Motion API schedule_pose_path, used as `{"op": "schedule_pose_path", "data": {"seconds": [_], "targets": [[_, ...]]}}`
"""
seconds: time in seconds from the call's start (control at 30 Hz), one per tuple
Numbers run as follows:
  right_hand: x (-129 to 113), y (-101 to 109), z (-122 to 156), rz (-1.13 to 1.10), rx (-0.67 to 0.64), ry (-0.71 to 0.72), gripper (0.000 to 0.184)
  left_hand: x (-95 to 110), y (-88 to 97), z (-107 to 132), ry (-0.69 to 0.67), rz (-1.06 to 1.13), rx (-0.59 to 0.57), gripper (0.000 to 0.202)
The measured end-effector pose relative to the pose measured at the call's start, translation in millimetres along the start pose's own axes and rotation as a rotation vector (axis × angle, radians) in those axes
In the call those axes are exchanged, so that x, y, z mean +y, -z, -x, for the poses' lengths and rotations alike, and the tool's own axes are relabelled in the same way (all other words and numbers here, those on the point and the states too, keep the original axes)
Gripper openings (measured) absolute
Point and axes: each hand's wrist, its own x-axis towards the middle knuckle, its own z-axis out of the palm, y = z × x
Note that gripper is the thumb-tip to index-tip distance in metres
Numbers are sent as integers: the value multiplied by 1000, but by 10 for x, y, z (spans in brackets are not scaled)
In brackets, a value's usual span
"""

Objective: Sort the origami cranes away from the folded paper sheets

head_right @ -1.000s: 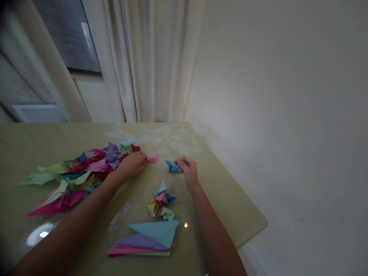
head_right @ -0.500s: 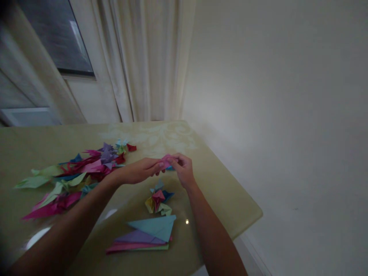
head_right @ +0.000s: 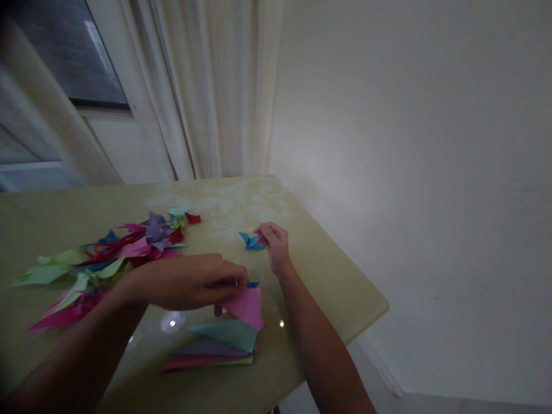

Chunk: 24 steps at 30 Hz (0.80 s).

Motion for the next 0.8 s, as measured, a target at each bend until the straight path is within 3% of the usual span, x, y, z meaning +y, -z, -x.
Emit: {"op": "schedule_pose_path", "data": {"seconds": [0.1,0.2,0.37,0.47,0.67,0.8], "targets": [[25,8,-14,8,10,1,37,68,-69,-22,67,-100,42,3],[65,26,-41,5,10,14,36,81,-167,-39,47,-192,22,15],[105,45,-69,19,15,28,35,43,-472,-75,51,-211,-79,11],[99,38,-61,22,24,24,36,-7,-653,-94,87,-248,-34,12],[73,18,-42,30,38,2,38,-44,-833,-154,238,-353,6,46],[84,37,-44,27,42,11,38,-46,-790,-120,268,-419,77,72]]}}
